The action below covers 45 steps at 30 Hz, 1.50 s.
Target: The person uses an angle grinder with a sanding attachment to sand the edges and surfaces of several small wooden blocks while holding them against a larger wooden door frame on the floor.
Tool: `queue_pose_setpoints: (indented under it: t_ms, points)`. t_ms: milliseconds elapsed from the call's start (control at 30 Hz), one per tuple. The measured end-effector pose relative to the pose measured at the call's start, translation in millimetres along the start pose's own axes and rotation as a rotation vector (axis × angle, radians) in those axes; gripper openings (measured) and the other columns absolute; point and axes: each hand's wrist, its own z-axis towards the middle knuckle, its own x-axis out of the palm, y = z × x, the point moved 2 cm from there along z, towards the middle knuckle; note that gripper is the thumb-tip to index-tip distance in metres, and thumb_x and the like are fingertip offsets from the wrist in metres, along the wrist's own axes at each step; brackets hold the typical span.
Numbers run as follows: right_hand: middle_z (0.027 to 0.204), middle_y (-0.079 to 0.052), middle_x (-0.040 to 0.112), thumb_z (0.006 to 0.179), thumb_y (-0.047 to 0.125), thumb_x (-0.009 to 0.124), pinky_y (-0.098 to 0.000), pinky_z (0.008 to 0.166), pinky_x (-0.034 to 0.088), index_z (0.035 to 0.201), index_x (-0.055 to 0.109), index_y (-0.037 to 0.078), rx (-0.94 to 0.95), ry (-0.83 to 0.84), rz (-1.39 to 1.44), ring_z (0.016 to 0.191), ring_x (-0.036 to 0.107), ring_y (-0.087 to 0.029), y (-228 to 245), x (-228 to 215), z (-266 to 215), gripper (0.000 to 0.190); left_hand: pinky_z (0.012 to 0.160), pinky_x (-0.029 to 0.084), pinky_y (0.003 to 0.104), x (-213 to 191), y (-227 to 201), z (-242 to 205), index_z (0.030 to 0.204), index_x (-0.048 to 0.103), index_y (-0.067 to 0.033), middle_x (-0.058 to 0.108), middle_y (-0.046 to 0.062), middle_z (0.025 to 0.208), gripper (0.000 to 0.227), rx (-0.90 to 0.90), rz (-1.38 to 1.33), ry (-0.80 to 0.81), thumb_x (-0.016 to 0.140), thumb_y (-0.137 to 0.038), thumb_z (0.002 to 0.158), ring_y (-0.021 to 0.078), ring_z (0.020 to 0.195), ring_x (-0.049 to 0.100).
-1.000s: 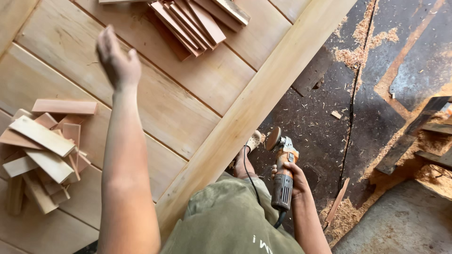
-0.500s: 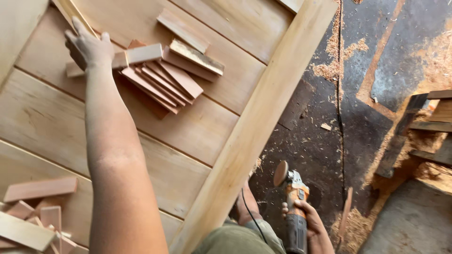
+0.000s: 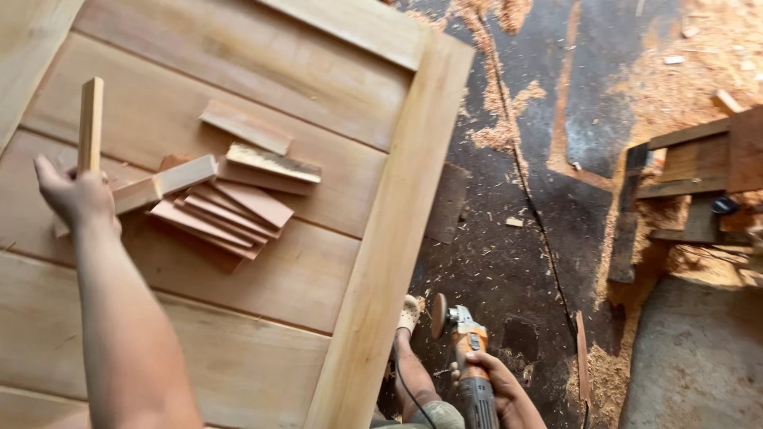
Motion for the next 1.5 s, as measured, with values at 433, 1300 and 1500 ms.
queue_pose_setpoints:
  t_ms: [433, 1300, 1500]
  points:
    - [0.085, -0.021, 0.068, 0.076, 0.013, 0.072, -0.0421, 0.060, 0.066, 0.117, 0.051, -0.007, -0.046, 0.172, -0.020, 0.067, 0.072, -0.031, -21, 18, -24, 0.050, 0.113, 0.041, 0.043, 25, -100, -406, 0.146, 0.051, -0.0132, 0.053, 0.014, 0.137, 0.073, 0.325, 0.279, 0.993, 0.050, 0.012, 0.077, 0.0338, 0.136, 0.047]
    - [0.084, -0.021, 0.073, 0.078, 0.019, 0.073, -0.0381, 0.059, 0.066, 0.112, 0.059, -0.008, -0.065, 0.306, -0.189, 0.065, 0.073, -0.028, -42, 1, -29, 0.045, 0.120, 0.019, 0.063, 66, -121, -427, 0.133, 0.066, -0.0173, 0.063, 0.009, 0.121, 0.049, 0.563, 0.531, 1.029, 0.063, -0.004, 0.086, 0.0317, 0.134, 0.045]
    - [0.084, -0.021, 0.072, 0.079, 0.018, 0.072, -0.0386, 0.061, 0.065, 0.111, 0.059, -0.007, -0.056, 0.317, -0.201, 0.065, 0.073, -0.029, -40, 5, -24, 0.043, 0.125, 0.012, 0.062, 83, -117, -435, 0.145, 0.056, -0.0163, 0.060, 0.009, 0.130, 0.067, 0.481, 0.588, 1.015, 0.058, -0.005, 0.079, 0.0300, 0.139, 0.042]
